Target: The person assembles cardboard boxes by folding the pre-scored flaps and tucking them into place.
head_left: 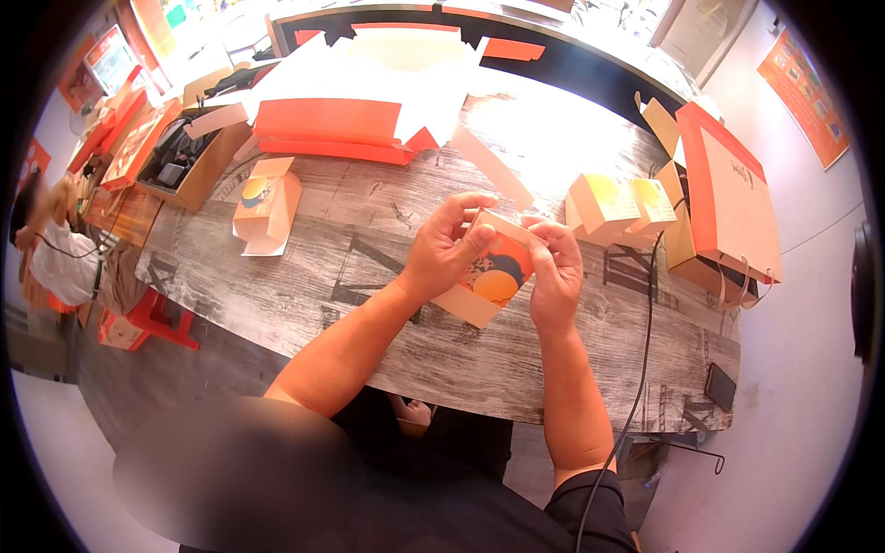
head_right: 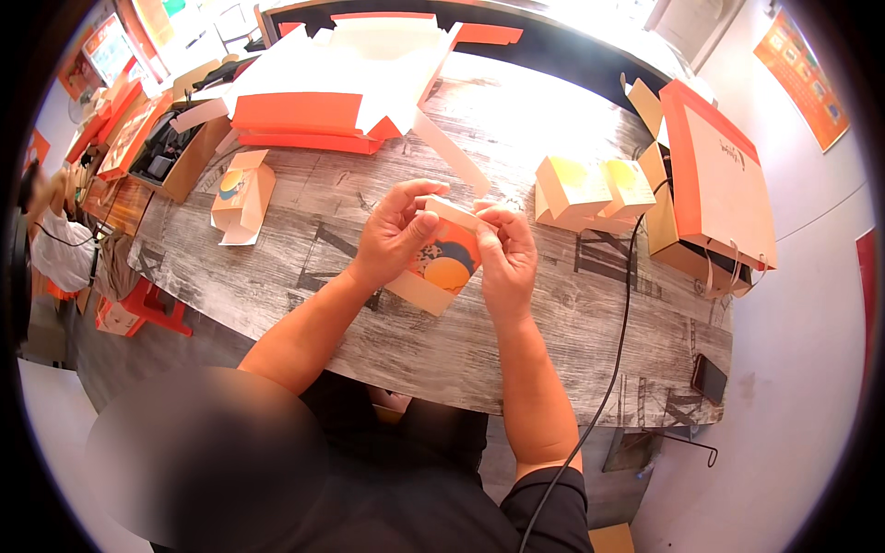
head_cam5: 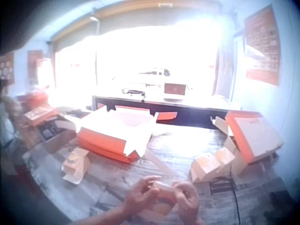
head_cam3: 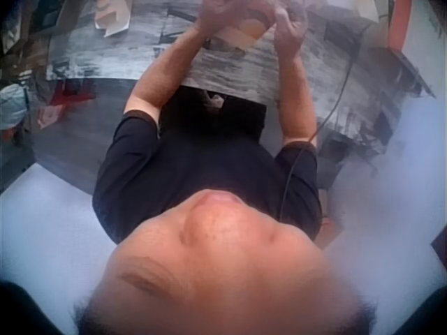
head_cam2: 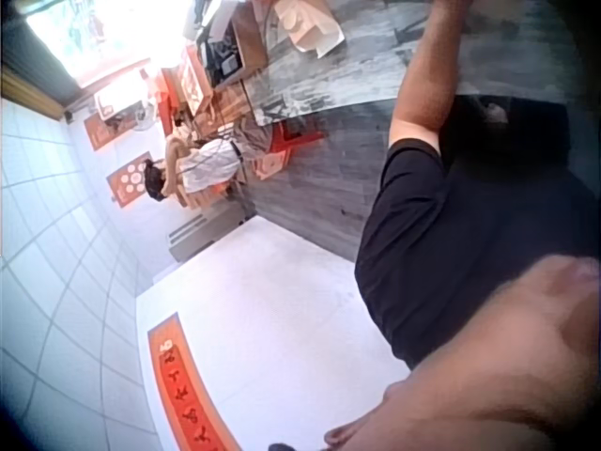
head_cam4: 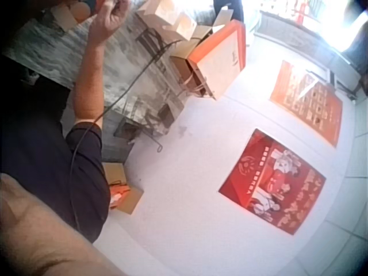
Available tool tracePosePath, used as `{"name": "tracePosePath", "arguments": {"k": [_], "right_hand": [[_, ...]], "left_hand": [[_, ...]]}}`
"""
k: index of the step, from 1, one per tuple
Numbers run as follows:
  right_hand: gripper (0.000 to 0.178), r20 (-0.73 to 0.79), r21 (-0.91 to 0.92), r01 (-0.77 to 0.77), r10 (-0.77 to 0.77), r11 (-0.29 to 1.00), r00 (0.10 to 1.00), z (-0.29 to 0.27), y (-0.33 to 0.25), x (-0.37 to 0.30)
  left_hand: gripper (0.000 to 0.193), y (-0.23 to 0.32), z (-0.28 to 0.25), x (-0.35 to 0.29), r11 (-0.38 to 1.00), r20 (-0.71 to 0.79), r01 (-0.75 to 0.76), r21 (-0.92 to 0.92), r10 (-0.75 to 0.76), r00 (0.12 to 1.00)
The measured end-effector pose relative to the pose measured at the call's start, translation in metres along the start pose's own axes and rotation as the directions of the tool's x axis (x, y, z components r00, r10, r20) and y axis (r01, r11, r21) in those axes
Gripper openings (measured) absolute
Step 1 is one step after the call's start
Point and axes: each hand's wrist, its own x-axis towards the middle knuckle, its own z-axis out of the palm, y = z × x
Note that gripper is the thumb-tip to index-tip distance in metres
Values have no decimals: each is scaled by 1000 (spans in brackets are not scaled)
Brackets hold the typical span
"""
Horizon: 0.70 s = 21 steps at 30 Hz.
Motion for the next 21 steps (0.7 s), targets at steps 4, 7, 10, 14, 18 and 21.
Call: {"name": "tracePosePath", "arguments": {"k": [4, 7, 10, 14, 18, 21], "right_hand": [[9, 8, -55, 15, -15, 998, 1000, -3, 3, 3], [9, 11, -105, 17, -16, 994, 1000, -4, 7, 3], [13, 36, -90, -16, 20, 996, 999, -7, 8, 1], [26, 97, -110, 18, -7, 994, 995, 5, 4, -2], [34, 132, -192, 14, 11, 981, 991, 8, 4, -3], [36, 158, -271, 94, -52, 958, 986, 9, 3, -3]], "left_hand": [[39, 1, 1, 0, 1000, -31, 22, -22, -23, 999], [39, 0, 2, 1, 998, -49, 9, -58, -11, 999], [37, -1, 1, 1, 997, -45, 4, -74, -7, 999], [29, -1, -2, 2, 996, -92, 15, -86, -23, 995], [23, 3, -4, 4, 979, -128, 54, -198, -80, 989], [23, 4, -6, 4, 966, -106, 71, -247, -100, 989]]}}
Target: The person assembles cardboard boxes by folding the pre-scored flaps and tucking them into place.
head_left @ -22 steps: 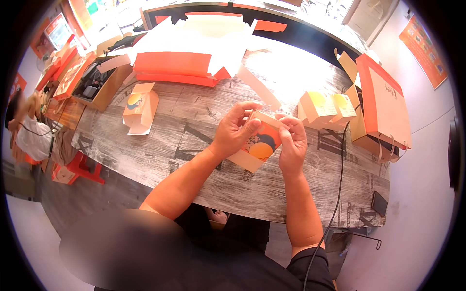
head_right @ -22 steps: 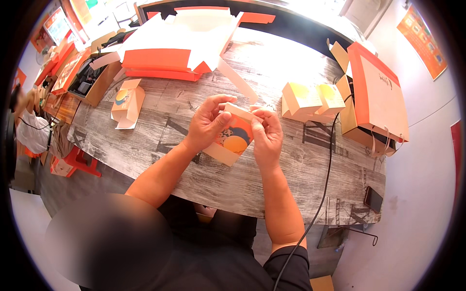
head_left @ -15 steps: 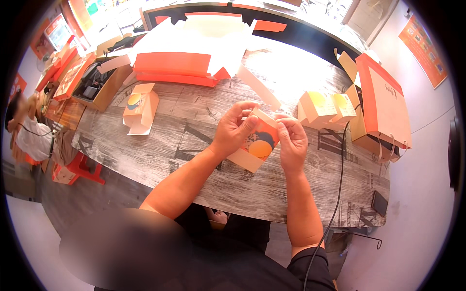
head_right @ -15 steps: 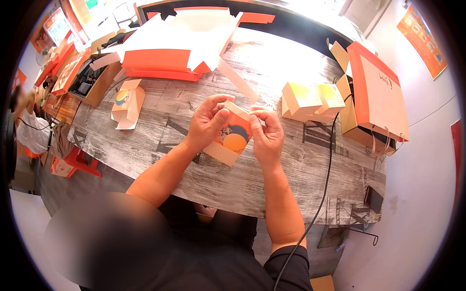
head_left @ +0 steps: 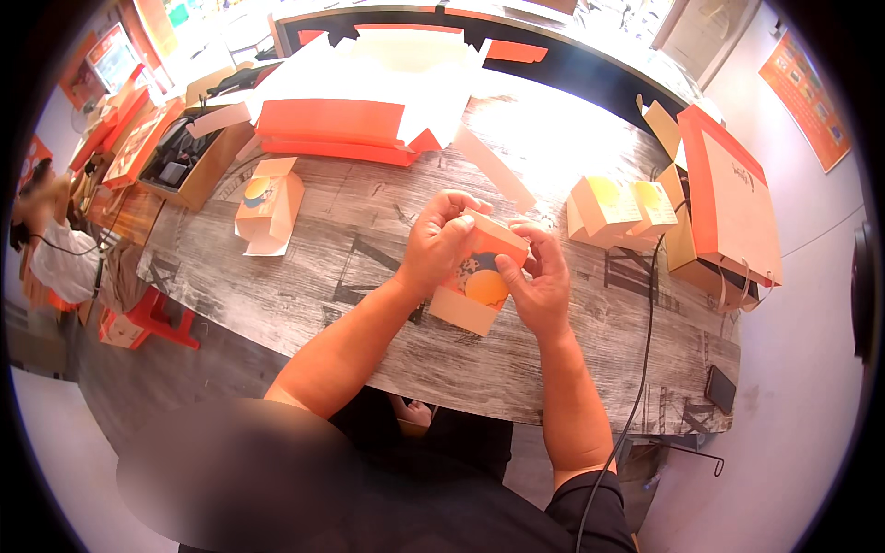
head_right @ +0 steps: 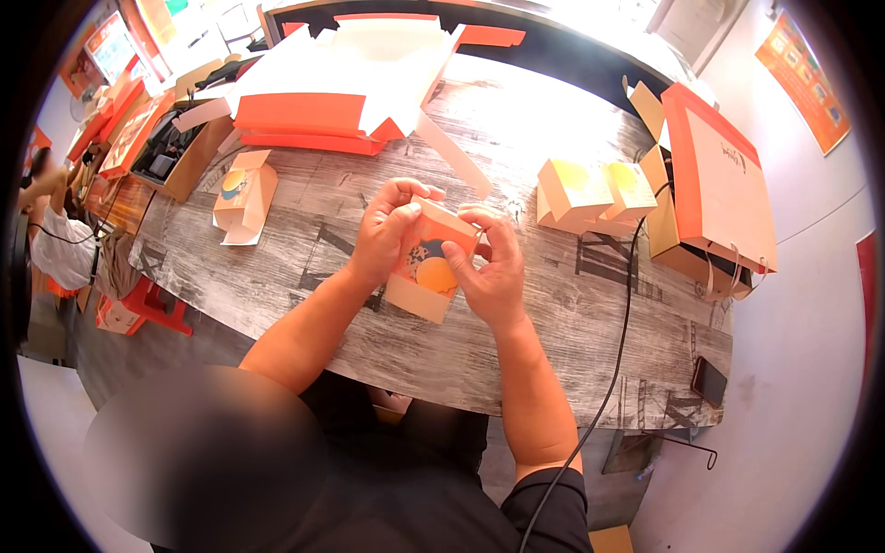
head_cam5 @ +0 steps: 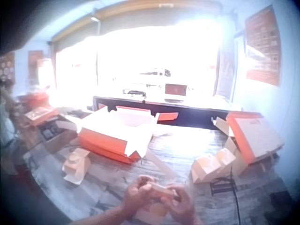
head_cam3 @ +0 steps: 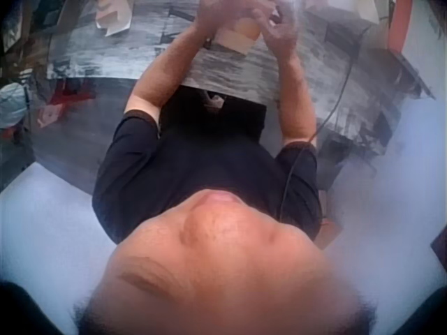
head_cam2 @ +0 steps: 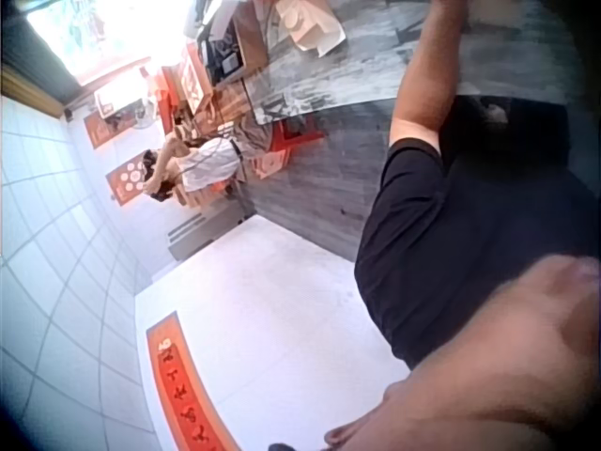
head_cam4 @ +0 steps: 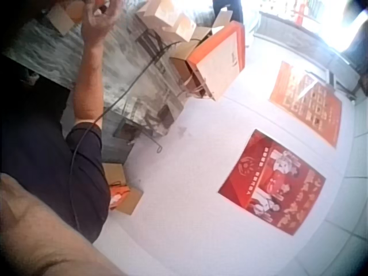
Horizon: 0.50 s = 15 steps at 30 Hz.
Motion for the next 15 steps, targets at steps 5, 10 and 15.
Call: {"name": "tracePosePath", "arguments": {"k": [5, 10, 15], "right_hand": [[35, 5, -62, 65, -65, 996, 998, 2, -2, 1], [35, 13, -84, 64, -63, 994, 998, 1, 0, 0], [36, 23, -90, 92, -91, 992, 996, -1, 2, 0]], "left_hand": [[22, 0, -2, 1, 999, 44, -4, -36, 6, 999], [22, 2, -2, 1, 997, 38, 24, -68, -21, 999], [19, 3, -2, 1, 998, 50, 34, -61, -31, 998]]}}
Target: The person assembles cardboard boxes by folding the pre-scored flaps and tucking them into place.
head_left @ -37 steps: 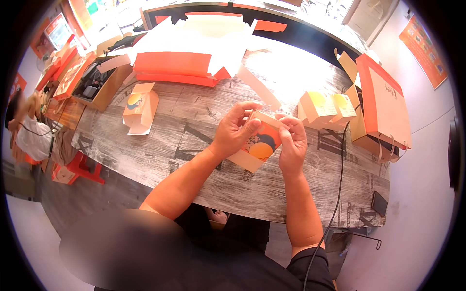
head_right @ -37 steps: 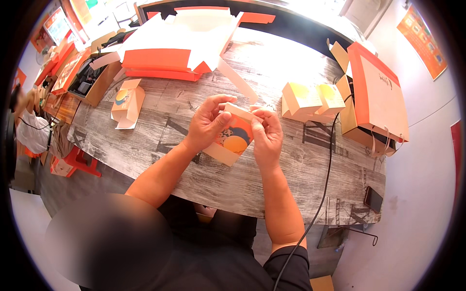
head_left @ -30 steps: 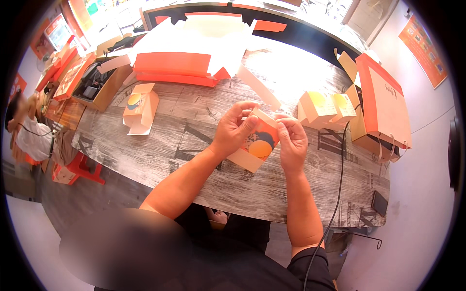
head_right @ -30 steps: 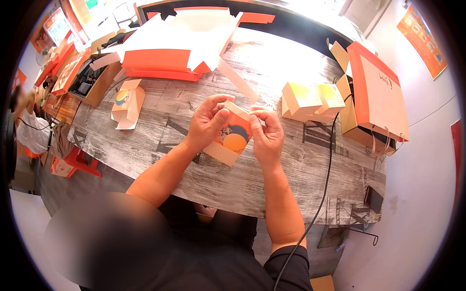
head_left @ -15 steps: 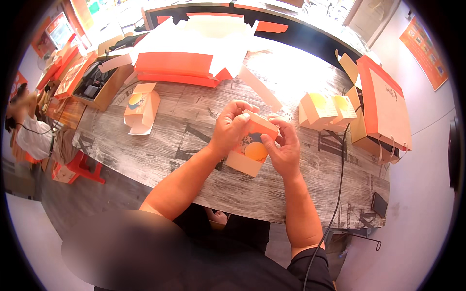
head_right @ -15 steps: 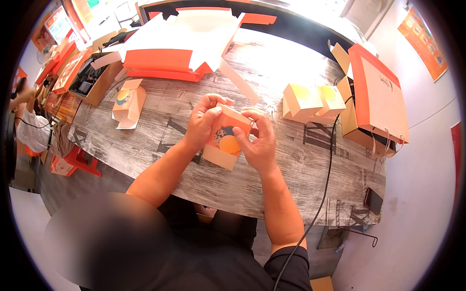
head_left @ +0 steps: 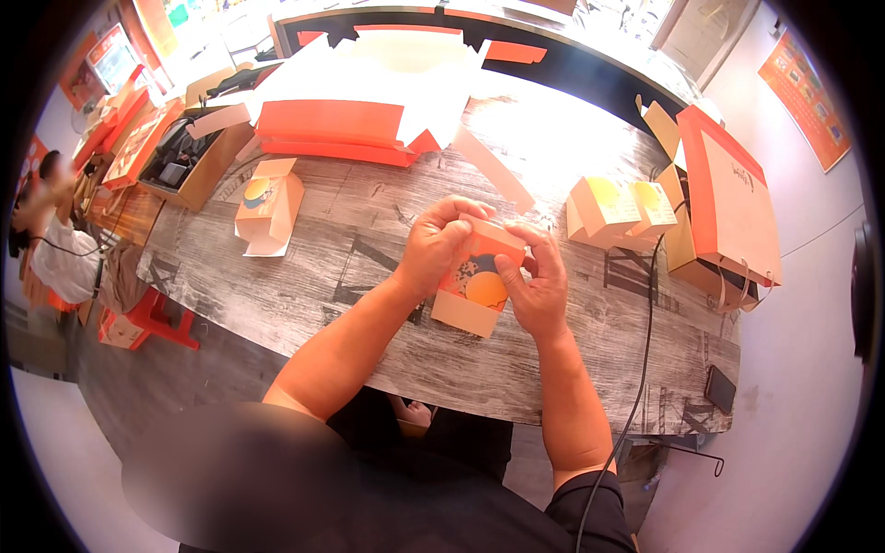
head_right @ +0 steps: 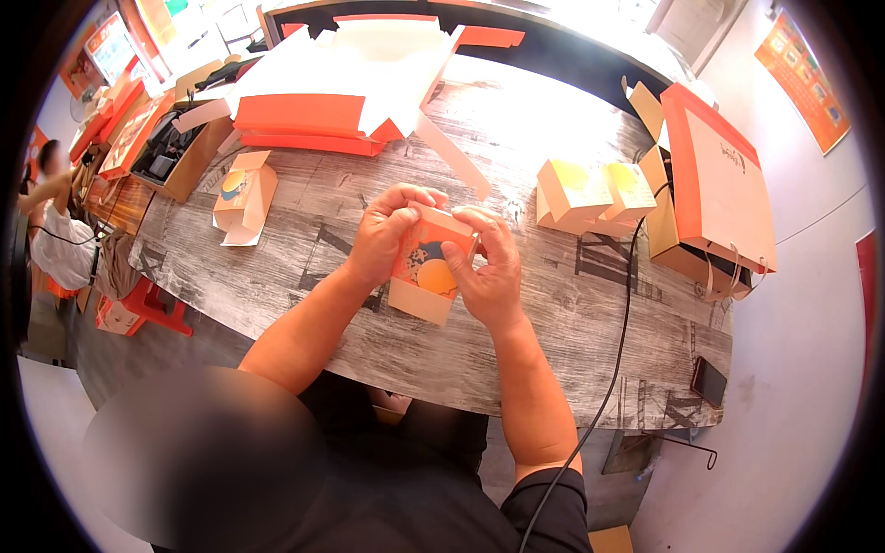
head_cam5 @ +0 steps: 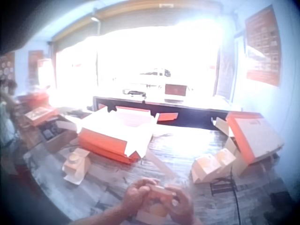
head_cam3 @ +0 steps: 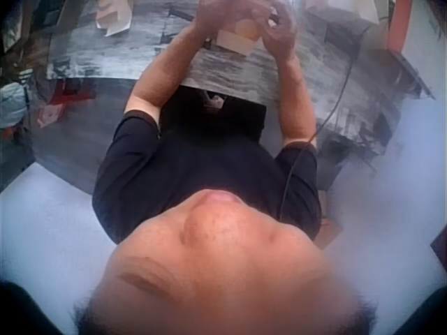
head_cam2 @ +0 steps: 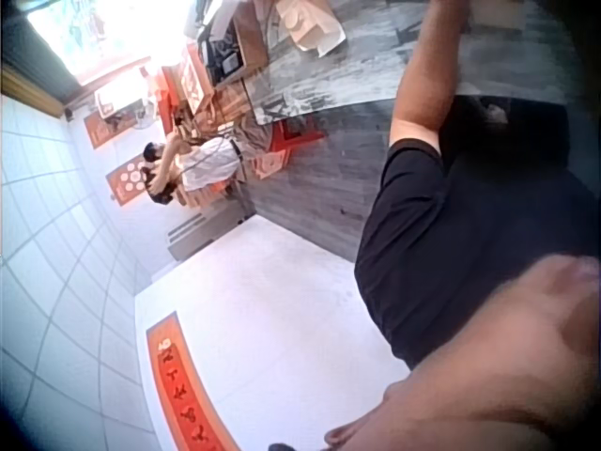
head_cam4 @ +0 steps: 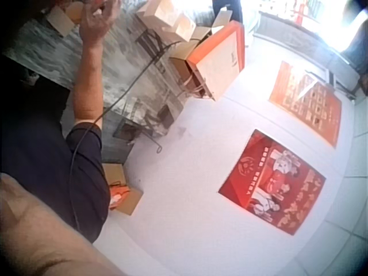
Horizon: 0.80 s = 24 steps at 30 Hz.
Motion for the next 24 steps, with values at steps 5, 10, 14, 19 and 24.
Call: {"name": "tracePosePath", "arguments": {"k": [5, 10, 14, 19, 24], "right_hand": [[36, 11, 22, -11, 11, 1000, 1000, 0, 4, 0], [30, -15, 5, -12, 12, 1000, 1000, 0, 5, -1], [26, -40, -24, 23, -24, 999, 999, -1, 7, 0], [23, -38, 161, -107, 115, 981, 993, -2, 5, -3], [22, -10, 218, -129, 134, 967, 991, -2, 2, -1]], "left_hand": [[15, -2, -4, 0, 1000, -1, 24, 15, -24, 1000], [14, -3, -4, 1, 999, 18, 39, 10, -39, 999], [13, -5, -3, 2, 999, 38, 51, -9, -50, 998], [10, 1, -6, 4, 993, 44, 117, -31, -115, 992], [5, 5, -8, 5, 983, 62, 181, -12, -180, 982]]}}
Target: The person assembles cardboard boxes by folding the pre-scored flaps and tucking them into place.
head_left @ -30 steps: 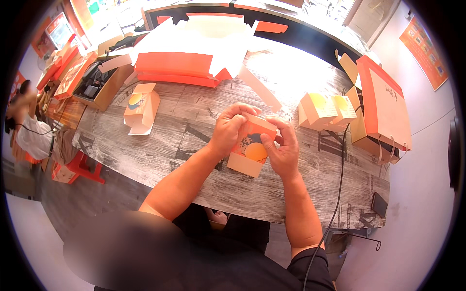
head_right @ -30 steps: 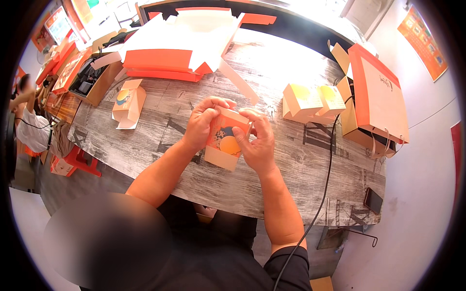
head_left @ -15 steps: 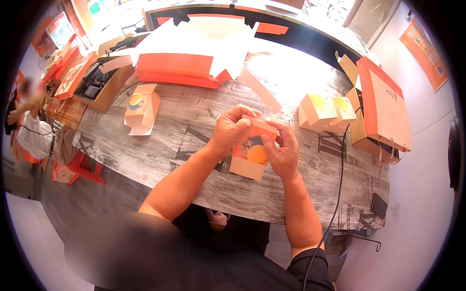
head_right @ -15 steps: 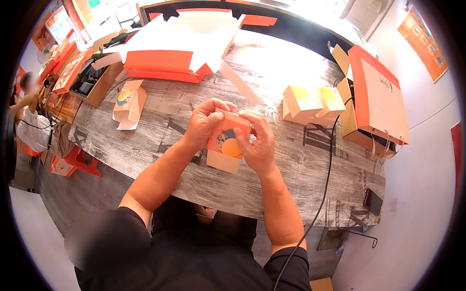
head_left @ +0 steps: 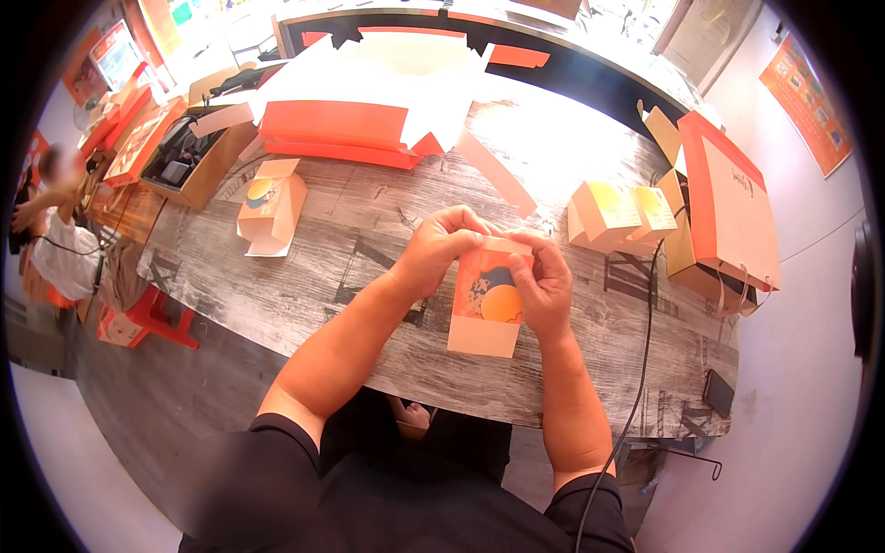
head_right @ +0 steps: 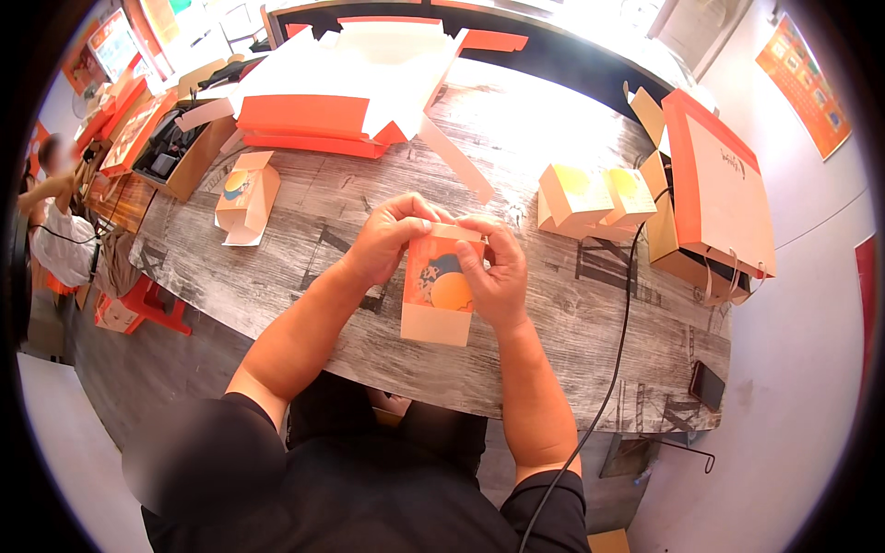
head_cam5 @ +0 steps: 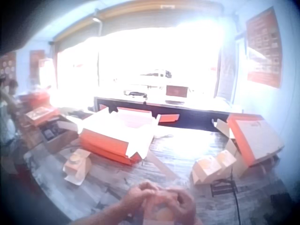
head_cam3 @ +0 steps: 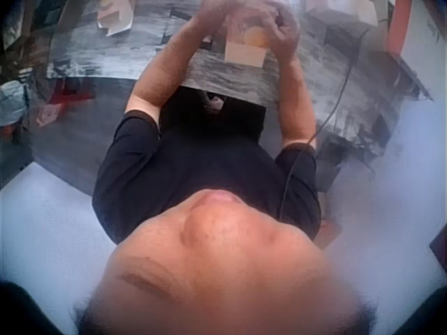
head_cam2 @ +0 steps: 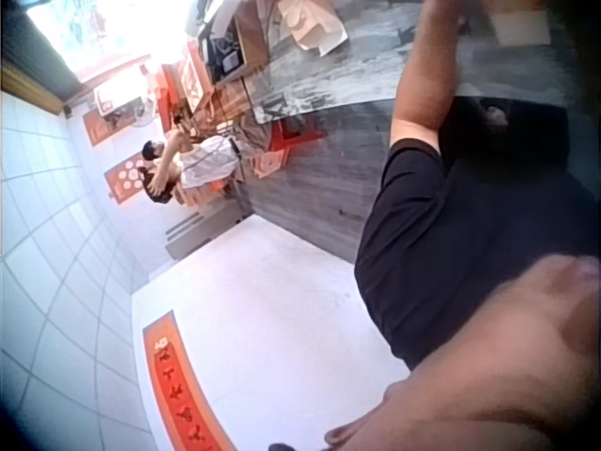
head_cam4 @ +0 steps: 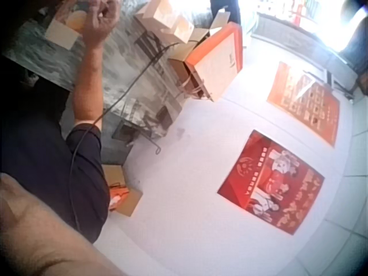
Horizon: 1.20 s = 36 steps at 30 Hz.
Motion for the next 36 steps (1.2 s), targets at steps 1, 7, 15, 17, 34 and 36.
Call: {"name": "tracePosePath", "arguments": {"k": [1, 7, 15, 17, 34, 36], "right_hand": [[23, 10, -49, 36, -36, 998, 999, -2, 3, 1], [22, 80, -223, 152, -138, 963, 987, -8, 4, 4], [19, -93, 196, -178, 199, 964, 976, -2, -8, 2], [19, -105, 273, -216, 253, 937, 962, -6, -7, 4], [16, -234, 486, -323, 477, 812, 847, -20, -11, 13], [16, -194, 519, -345, 501, 782, 844, -28, -11, 14]], "left_hand": [[5, -1, -1, 0, 1000, 4, 5, 15, -5, 1000], [8, -2, 3, -1, 998, 17, -8, 70, 7, 1000], [34, -3, 10, -8, 937, 68, -110, 331, 92, 993], [41, -8, 11, -9, 922, 106, -165, 351, 136, 985], [49, 7, 16, -7, 713, 250, -441, 545, 364, 897], [69, 13, 13, -5, 593, 374, -521, 614, 363, 853]]}}
